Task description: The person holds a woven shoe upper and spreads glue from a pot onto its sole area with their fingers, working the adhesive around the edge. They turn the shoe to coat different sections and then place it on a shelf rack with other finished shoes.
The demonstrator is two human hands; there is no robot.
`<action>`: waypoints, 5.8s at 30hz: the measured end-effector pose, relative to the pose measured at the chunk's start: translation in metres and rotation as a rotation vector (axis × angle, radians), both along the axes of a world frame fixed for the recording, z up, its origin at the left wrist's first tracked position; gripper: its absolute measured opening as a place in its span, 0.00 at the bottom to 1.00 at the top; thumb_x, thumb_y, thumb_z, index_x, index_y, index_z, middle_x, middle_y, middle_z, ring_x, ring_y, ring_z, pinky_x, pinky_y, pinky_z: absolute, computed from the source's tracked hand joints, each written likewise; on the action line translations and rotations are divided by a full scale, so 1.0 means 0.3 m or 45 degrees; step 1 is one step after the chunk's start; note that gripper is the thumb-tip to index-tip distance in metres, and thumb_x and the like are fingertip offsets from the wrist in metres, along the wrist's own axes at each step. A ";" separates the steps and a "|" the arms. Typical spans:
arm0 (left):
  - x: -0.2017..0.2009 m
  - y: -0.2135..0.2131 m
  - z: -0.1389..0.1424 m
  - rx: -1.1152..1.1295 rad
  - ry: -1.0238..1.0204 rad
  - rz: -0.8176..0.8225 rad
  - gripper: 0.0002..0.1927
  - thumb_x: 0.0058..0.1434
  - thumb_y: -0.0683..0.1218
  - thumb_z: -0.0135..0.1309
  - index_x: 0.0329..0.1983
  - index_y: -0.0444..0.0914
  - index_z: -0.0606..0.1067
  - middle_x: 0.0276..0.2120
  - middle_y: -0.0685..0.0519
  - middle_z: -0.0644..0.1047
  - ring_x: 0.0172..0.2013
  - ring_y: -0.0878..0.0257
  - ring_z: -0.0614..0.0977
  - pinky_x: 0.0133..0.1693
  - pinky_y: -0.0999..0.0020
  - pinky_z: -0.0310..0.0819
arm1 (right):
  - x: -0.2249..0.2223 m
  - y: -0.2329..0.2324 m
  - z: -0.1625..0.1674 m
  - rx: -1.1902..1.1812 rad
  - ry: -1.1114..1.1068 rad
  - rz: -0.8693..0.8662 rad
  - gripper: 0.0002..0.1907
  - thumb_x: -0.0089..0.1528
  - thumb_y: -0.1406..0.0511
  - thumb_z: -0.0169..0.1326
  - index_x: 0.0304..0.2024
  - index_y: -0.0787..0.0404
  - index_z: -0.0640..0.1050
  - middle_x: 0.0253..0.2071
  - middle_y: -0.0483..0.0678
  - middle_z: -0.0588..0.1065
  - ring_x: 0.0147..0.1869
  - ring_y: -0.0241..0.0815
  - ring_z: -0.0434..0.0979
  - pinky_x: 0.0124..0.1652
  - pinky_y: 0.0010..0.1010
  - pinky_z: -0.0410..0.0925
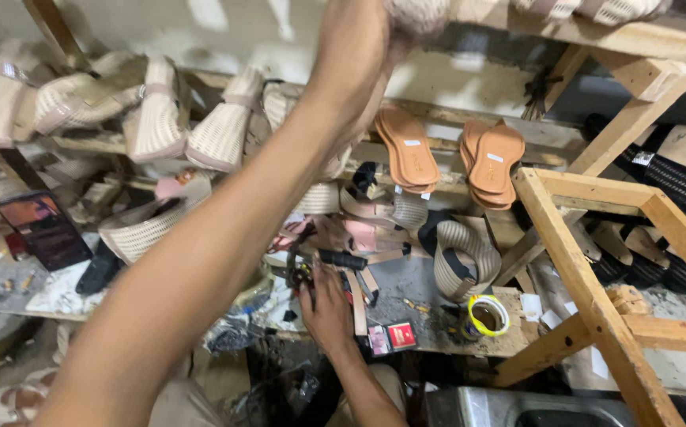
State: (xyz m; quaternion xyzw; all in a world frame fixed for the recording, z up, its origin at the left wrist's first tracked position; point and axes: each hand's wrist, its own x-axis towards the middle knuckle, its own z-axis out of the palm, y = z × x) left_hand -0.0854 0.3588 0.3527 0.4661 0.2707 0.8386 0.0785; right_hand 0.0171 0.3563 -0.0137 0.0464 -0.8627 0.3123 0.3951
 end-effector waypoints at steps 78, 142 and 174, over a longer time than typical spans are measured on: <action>0.392 -1.190 -0.902 -0.923 -0.872 0.472 0.32 0.66 0.55 0.53 0.71 0.39 0.69 0.58 0.49 0.79 0.52 0.68 0.78 0.53 0.72 0.73 | 0.168 -0.491 0.278 0.591 -0.066 0.327 0.40 0.59 0.77 0.53 0.72 0.44 0.67 0.56 0.54 0.68 0.57 0.56 0.60 0.61 0.49 0.53; 0.371 -1.263 -0.989 -0.666 -1.135 0.536 0.31 0.66 0.58 0.51 0.69 0.40 0.70 0.53 0.49 0.79 0.47 0.63 0.81 0.47 0.65 0.79 | -0.018 -0.395 0.291 -0.694 -0.912 0.611 0.28 0.76 0.49 0.40 0.43 0.59 0.84 0.68 0.48 0.77 0.71 0.54 0.70 0.63 0.52 0.63; 0.379 -1.206 -0.841 -0.891 -0.721 0.556 0.32 0.66 0.56 0.54 0.70 0.37 0.69 0.57 0.49 0.78 0.52 0.65 0.79 0.52 0.70 0.76 | 0.198 -0.483 0.335 0.465 0.021 0.524 0.31 0.61 0.78 0.53 0.63 0.47 0.78 0.63 0.52 0.66 0.65 0.53 0.60 0.64 0.41 0.54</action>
